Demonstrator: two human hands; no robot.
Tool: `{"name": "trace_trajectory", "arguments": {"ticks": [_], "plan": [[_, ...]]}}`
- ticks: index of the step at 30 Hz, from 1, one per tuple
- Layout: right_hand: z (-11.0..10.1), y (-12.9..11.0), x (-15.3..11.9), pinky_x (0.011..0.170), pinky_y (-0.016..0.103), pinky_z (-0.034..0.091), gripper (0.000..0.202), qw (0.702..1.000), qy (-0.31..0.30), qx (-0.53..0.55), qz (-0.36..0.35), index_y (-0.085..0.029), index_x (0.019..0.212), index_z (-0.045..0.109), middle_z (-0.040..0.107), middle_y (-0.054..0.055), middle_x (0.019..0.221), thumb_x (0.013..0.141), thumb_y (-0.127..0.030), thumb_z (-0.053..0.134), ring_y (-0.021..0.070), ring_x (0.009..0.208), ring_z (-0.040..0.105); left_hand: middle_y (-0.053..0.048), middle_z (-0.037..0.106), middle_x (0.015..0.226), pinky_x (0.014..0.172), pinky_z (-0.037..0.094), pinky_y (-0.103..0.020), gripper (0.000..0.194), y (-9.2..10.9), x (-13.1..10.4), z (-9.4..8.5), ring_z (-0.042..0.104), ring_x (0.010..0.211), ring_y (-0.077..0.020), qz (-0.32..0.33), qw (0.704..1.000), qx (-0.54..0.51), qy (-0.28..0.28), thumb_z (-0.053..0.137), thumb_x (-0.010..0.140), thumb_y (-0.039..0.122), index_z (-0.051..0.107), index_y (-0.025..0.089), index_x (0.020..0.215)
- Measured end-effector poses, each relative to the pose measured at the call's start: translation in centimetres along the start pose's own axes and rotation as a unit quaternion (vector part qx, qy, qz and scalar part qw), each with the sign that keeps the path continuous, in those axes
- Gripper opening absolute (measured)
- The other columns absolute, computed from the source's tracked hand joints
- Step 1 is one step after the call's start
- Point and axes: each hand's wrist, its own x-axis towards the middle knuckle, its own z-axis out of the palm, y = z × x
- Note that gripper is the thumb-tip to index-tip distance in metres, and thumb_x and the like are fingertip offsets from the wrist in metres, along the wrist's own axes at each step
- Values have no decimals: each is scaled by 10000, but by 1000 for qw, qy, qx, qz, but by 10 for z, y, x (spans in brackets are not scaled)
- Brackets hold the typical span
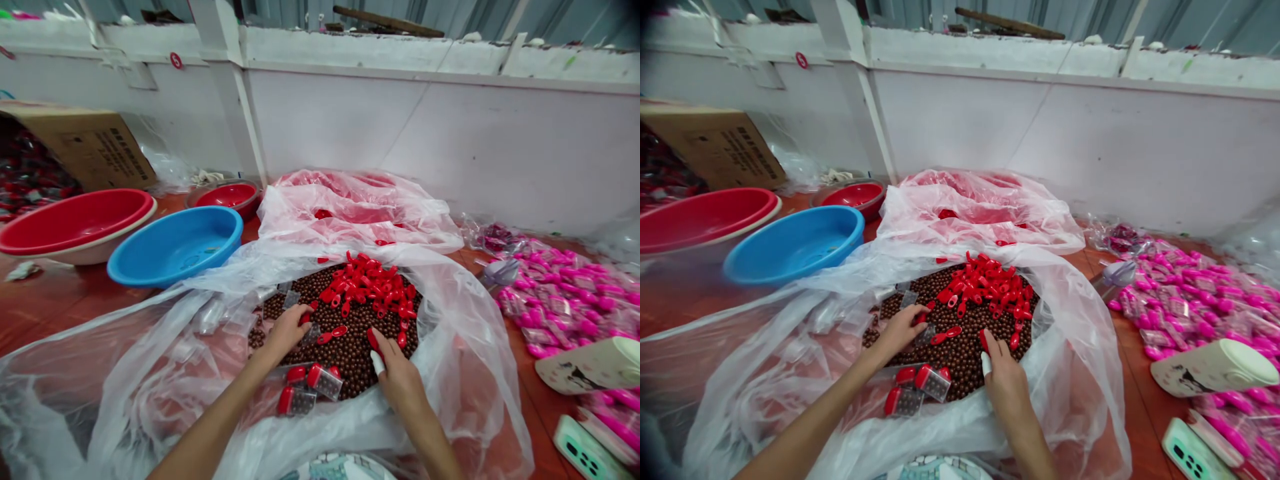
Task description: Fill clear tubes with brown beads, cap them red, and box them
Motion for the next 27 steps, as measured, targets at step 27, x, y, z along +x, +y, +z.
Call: {"name": "trace_trajectory", "arguments": {"ticks": [27], "plan": [[-33,17,97,583,271,533,284,815,64,560,137,-174,838,630,643,8,705,668,-398,671,140,623,627,-36,621,1018,887,408,-291,225,57,-19,-27,554,975,-180,7,988,-154,1,480,813,269,630,218,973]]}}
